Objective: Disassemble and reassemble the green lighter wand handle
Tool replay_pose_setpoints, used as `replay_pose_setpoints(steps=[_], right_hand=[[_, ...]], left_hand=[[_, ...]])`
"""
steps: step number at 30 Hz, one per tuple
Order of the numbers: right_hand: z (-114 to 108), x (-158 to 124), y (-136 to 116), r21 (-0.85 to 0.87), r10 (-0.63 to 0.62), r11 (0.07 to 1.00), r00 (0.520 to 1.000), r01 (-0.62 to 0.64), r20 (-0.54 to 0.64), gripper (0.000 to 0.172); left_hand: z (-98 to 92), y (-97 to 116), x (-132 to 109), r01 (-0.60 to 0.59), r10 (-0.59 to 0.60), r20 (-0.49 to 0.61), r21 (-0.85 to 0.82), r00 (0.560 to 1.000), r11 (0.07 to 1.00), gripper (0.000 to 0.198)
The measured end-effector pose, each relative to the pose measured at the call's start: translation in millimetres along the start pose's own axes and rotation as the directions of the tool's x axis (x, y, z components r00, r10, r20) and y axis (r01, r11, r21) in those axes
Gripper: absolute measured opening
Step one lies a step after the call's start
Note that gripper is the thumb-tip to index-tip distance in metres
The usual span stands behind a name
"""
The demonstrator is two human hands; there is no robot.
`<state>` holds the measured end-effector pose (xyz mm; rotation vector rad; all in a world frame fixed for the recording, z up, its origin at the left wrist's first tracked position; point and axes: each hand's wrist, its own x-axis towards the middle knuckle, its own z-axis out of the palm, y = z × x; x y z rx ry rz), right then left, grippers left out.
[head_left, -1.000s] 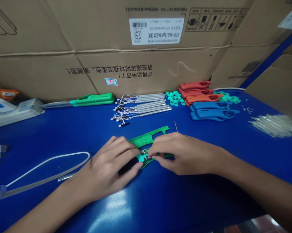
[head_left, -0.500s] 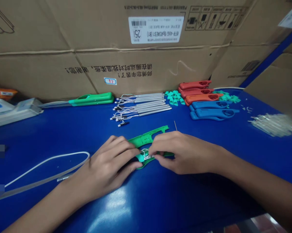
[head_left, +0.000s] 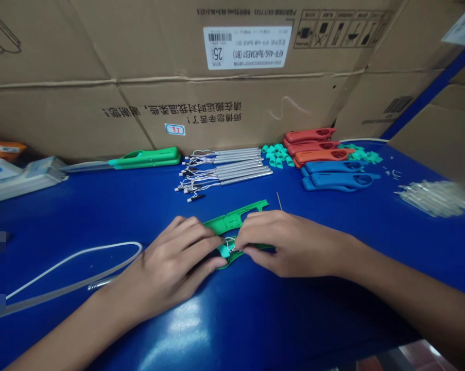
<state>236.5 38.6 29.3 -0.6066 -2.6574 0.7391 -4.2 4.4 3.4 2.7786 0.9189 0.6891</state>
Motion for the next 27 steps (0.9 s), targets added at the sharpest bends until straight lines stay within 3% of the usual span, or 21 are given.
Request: replay_pose_setpoints(steps=[23,27], right_hand=[[-2.7,0.4,-2.4,-0.025,0.092,0.996,0.99,-0.089,0.105,0.016],[0.5,-0.7,-0.2,-0.045,0.106,0.994,0.992,-0.103,0.063,0.019]], left_hand=[[1.3,2.3,-1.0,0.044,-0.044,-0.019,0.014,0.999,0.999,0.017],[2.6,2.2,-2.1,0.053,-0.053,-0.027,-0.006,0.998,0.999,0.019]])
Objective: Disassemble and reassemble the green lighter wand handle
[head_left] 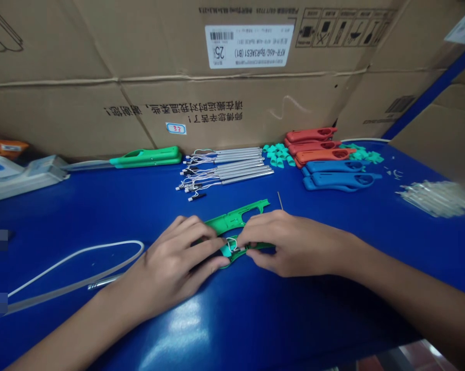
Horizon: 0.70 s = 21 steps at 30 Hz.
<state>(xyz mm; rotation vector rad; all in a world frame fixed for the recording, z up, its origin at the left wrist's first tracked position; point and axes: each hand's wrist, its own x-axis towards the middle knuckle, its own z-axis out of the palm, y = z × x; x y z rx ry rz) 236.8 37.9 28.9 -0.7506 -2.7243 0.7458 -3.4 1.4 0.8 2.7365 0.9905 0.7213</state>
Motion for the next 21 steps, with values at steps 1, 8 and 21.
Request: replay_pose_setpoints(steps=[1,8,21], right_hand=[[0.7,-0.4,0.3,-0.005,0.007,1.0,1.0,-0.007,-0.013,0.019],[2.4,-1.7,0.3,0.038,0.061,0.997,0.998,-0.06,-0.005,0.019],[2.0,0.1,2.1,0.052,0.009,0.999,1.0,-0.008,-0.022,0.022]], left_hand=[[0.2,-0.1,0.0,-0.001,0.001,0.001,-0.004,1.0,1.0,0.02],[0.3,-0.6,3.3,-0.037,0.038,-0.035,0.028,0.999,0.999,0.016],[6.4,0.0,6.3,0.027,-0.025,-0.087,0.024,0.996,0.999,0.016]])
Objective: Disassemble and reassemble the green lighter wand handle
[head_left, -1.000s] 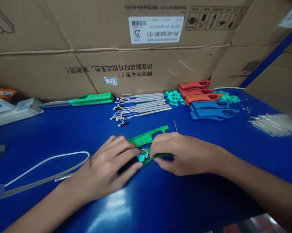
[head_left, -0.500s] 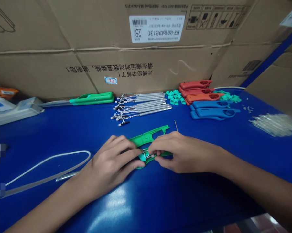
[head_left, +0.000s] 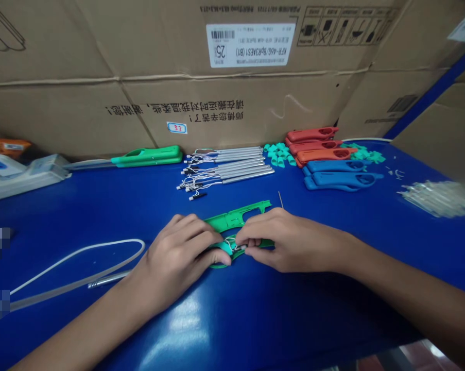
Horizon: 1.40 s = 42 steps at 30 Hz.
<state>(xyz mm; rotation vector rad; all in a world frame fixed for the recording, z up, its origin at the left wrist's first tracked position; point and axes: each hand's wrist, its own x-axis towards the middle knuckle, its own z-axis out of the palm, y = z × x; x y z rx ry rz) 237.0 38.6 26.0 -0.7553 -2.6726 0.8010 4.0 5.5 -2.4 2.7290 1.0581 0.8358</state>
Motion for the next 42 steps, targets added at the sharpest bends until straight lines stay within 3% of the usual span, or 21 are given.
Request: replay_pose_setpoints(steps=[6,12,19,24,35,42], right_hand=[[-1,1,-1,0.026,-0.034,0.999,0.999,0.034,0.037,0.023],[-1,0,-3,-0.005,-0.021,1.0,0.999,0.021,0.029,0.02],[-3,0,-3,-0.009,-0.011,1.0,0.998,0.011,0.069,0.028],[-2,1,-5,-0.009,-0.026,1.0,0.996,0.026,0.082,0.025],[0,0,-4,0.003,-0.024,1.0,0.997,0.024,0.067,0.025],[0,-1,-5,-0.044,0.052,0.998,0.999,-0.052,0.011,0.027]], left_hand=[[-8.3,-1,2,-0.051,0.052,0.033,-0.01,0.998,0.999,0.017],[-16.8,-2,-2,-0.063,0.061,0.112,0.015,0.992,0.998,0.038],[-15.1,-2,-3,-0.079,0.08,0.101,-0.014,0.992,0.997,0.025],[-13.8,-1,-4,-0.038,0.041,0.103,-0.037,0.994,0.999,0.021],[-10.1,-1,-4,-0.013,0.02,0.085,-0.079,0.996,0.997,0.018],[-9.9,-2,-4,-0.006,0.015,0.102,-0.086,0.995,0.996,0.02]])
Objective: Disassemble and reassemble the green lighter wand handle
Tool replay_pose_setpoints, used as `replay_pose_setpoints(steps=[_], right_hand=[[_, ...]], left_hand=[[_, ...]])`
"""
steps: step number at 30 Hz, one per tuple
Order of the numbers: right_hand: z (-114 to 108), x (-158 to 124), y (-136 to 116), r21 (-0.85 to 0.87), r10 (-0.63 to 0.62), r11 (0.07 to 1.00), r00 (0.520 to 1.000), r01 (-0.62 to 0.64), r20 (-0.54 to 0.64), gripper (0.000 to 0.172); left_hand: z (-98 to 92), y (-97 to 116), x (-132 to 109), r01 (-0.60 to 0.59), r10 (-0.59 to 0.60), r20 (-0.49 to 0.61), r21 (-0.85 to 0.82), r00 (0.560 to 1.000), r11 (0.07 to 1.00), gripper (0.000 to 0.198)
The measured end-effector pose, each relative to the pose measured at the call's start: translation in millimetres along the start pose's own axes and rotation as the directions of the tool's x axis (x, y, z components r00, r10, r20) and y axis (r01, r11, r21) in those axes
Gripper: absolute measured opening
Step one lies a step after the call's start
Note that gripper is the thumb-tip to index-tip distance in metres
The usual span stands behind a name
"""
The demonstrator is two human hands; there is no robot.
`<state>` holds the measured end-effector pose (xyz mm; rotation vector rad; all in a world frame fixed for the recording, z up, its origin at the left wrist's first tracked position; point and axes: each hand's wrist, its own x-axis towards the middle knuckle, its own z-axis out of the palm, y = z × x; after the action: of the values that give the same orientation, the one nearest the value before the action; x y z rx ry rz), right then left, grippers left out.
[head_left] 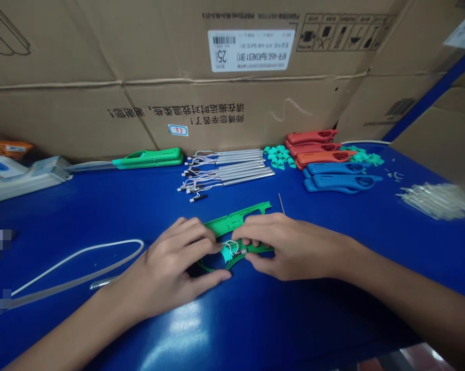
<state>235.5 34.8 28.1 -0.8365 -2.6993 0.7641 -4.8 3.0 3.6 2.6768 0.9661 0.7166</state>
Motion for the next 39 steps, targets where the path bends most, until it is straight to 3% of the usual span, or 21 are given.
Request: replay_pose_setpoints(steps=[6,12,27,39], right_hand=[[-1.6,-0.9,0.1,-0.035,0.013,0.999,0.999,-0.012,0.035,0.024],[-0.2,-2.6,0.0,-0.009,0.003,1.0,1.0,-0.002,0.024,0.035],[-0.9,0.2,-0.7,-0.016,-0.045,0.999,0.998,0.045,0.032,0.028],[-1.3,0.9,-1.4,-0.032,0.004,0.999,0.999,-0.002,0.045,0.023]], left_hand=[[0.3,-1.6,-1.8,0.004,-0.004,0.009,0.004,1.0,1.0,0.02],[0.2,-0.5,-2.4,0.002,-0.002,0.016,0.019,1.0,1.0,0.02],[-0.4,0.1,-1.4,0.0,-0.001,0.018,0.05,1.0,0.999,0.022],[-1.7,1.0,1.9,-0.012,0.016,-0.024,0.152,1.0,0.988,0.024]])
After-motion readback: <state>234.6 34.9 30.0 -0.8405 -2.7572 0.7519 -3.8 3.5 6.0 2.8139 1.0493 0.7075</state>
